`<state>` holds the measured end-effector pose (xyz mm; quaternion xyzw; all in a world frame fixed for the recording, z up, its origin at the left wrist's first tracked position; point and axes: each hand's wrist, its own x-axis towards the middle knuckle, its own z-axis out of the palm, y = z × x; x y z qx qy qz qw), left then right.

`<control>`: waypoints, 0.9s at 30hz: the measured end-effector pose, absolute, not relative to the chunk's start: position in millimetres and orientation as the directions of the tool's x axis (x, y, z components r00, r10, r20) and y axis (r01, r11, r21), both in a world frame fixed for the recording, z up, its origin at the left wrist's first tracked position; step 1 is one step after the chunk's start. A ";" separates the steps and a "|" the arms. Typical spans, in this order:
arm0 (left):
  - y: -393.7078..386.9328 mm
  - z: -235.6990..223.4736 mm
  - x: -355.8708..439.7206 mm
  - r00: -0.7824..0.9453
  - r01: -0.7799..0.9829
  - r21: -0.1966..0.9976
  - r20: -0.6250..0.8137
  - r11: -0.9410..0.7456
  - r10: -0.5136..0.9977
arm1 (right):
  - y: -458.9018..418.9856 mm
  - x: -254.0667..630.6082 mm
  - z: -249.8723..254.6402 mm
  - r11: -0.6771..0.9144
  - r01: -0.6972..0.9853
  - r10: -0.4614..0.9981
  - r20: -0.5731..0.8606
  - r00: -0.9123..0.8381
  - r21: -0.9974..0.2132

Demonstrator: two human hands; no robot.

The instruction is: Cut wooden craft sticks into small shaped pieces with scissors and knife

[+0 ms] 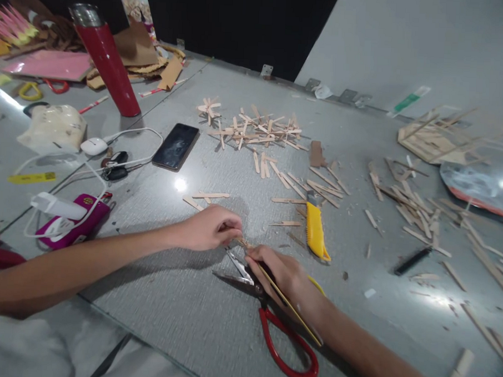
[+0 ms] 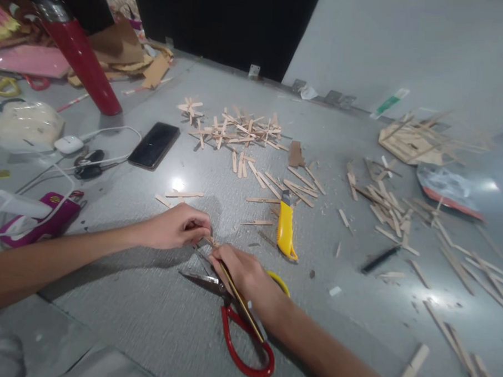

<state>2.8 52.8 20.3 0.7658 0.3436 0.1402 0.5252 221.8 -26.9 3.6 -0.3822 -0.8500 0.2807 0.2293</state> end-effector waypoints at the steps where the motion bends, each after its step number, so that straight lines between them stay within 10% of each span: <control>1: 52.6 20.7 3.1 0.729 0.377 0.901 -0.145 -0.216 0.669 | -26.7 221.7 2.5 0.558 0.517 0.774 0.184 -0.605 -0.650; 27: 50.9 14.1 4.9 0.715 0.369 0.905 -0.129 -0.213 0.687 | -24.1 217.5 -2.1 0.463 0.548 0.817 0.096 -0.568 -0.697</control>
